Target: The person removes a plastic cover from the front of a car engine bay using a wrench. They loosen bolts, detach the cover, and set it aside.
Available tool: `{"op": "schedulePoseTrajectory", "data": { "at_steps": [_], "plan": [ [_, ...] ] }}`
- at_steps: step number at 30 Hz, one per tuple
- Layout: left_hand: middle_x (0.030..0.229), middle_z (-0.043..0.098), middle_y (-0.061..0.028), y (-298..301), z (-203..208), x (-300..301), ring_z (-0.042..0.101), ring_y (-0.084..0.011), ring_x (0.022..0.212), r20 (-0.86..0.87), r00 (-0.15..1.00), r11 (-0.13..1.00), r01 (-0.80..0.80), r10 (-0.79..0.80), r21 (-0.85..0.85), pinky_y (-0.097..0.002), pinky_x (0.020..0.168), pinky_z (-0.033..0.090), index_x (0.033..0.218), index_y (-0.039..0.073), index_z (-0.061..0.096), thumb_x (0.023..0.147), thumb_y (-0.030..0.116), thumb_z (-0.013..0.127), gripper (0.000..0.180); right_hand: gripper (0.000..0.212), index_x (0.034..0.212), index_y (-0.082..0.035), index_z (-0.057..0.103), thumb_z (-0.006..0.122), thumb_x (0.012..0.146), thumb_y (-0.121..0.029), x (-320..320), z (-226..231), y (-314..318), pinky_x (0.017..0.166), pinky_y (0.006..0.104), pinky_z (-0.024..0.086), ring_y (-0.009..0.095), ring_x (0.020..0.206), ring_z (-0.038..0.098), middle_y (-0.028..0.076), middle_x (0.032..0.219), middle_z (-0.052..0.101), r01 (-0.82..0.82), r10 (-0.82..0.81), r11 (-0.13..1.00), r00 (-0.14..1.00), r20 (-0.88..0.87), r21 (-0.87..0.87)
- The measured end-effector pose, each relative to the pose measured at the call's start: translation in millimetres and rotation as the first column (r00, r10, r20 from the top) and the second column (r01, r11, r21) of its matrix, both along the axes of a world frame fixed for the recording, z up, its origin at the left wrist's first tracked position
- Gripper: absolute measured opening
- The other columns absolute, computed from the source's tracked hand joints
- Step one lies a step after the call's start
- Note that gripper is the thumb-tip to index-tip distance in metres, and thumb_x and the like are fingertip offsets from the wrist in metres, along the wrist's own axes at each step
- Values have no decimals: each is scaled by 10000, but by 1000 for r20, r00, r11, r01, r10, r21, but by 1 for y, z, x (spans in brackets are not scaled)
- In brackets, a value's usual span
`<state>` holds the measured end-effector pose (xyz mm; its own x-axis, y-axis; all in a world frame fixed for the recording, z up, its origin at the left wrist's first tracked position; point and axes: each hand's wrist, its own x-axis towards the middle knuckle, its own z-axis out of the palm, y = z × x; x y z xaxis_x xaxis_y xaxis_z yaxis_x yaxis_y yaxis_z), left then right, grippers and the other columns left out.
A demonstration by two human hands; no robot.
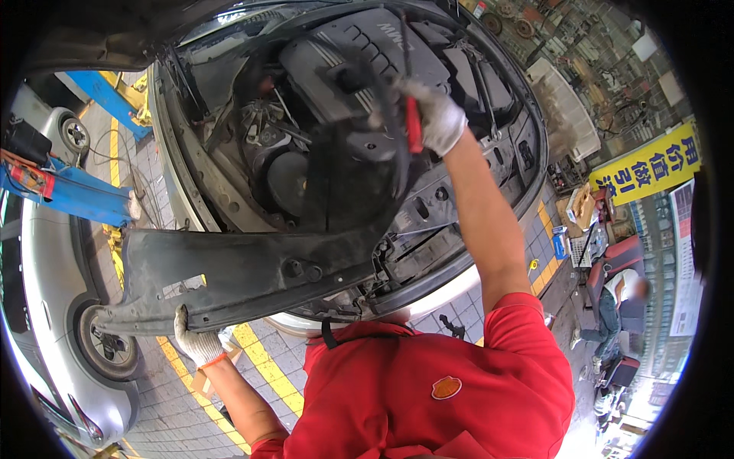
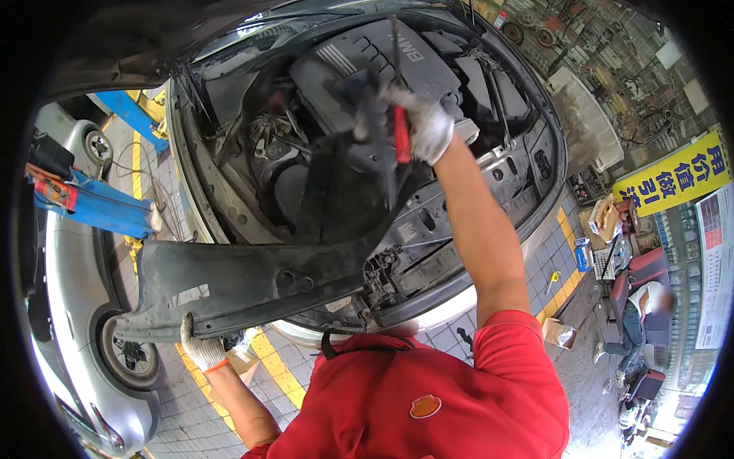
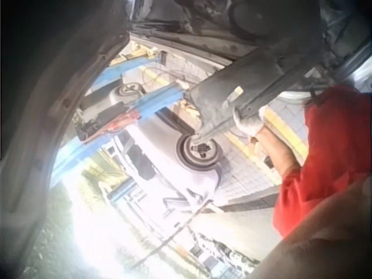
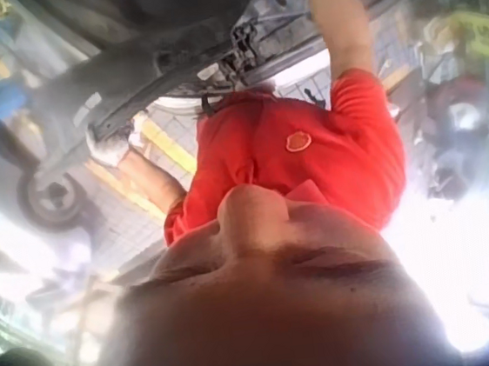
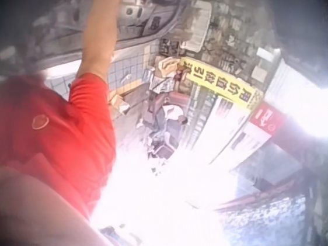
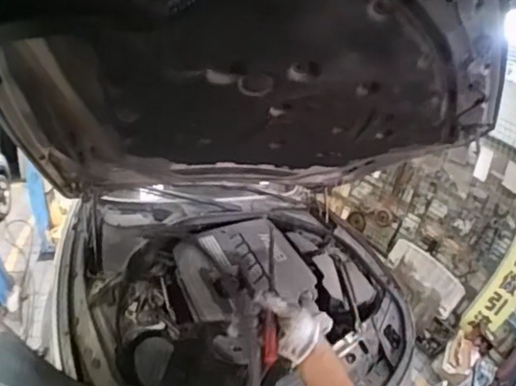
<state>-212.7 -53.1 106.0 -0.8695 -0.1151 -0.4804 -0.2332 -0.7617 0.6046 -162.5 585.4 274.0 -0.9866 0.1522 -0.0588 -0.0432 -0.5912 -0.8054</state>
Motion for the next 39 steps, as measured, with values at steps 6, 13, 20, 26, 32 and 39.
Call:
{"op": "schedulePoseTrajectory", "data": {
  "at_steps": [6, 13, 20, 26, 32, 39],
  "plan": [
    [1294, 704, -167, -10, -29, -2, 649, -342, 1218, -10, 997, 997, 72, -72, -14, -500, 1078, 506, 1175, 16, 697, 960, 182, 638, 279, 338, 1240, 61, 690, 651, 923, -50, 57, -69, -34, 760, 294, 608, 175, 1010, 719, 147, 1135, 751, -252, 62, 843, 923, 379, 475],
    [1282, 712, -175, -5, -18, -1, 667, -344, 1194, 13, 974, 973, 224, -225, 48, -498, 1079, 506, 1184, 13, 696, 973, 215, 631, 299, 605, 1395, -84, 663, 681, 957, -501, 103, -79, -90, 1141, 423, 456, 347, 1338, 580, 142, 1410, 636, -645, 118, -43, 755, 645, 763],
    [1114, 754, -145, -26, -43, -3, 697, -304, 1095, -106, 990, 989, 84, -97, -125, -468, 1052, 536, 1097, -8, 744, 960, 140, 594, 251, 539, 1327, -86, 660, 675, 968, -487, 115, -127, -115, 1047, 451, 510, 344, 1255, 620, 136, 1310, 668, -582, 123, -308, 760, 638, 752],
    [1053, 739, -156, -4, -27, 8, 723, -285, 975, -60, 997, 940, 26, -49, -341, -386, 928, 589, 1068, -98, 736, 923, 56, 656, 226, 400, 1307, -26, 622, 702, 1015, -289, 139, -160, -91, 887, 340, 559, 222, 1027, 672, 141, 1152, 710, -375, -30, 714, 828, 561, 592],
    [1138, 739, -170, -9, -35, 12, 720, -288, 1012, -11, 1000, 937, 22, -27, -349, -395, 942, 588, 1138, -91, 723, 949, 59, 644, 255, 194, 1160, -25, 642, 636, 1059, -190, 143, -111, -13, 598, 258, 540, 163, 703, 666, 67, 938, 736, 273, -197, 404, 958, -208, 873],
    [1241, 736, -144, -48, -32, 2, 677, -304, 1183, 79, 990, 967, 129, -114, -218, -451, 1073, 517, 1189, 8, 734, 1007, 199, 589, 302, 227, 1094, -54, 634, 599, 1101, -279, 137, -7, 102, 628, 241, 494, 113, 847, 604, 23, 907, 622, 486, -607, 795, 627, -488, -364]
  ]
}}
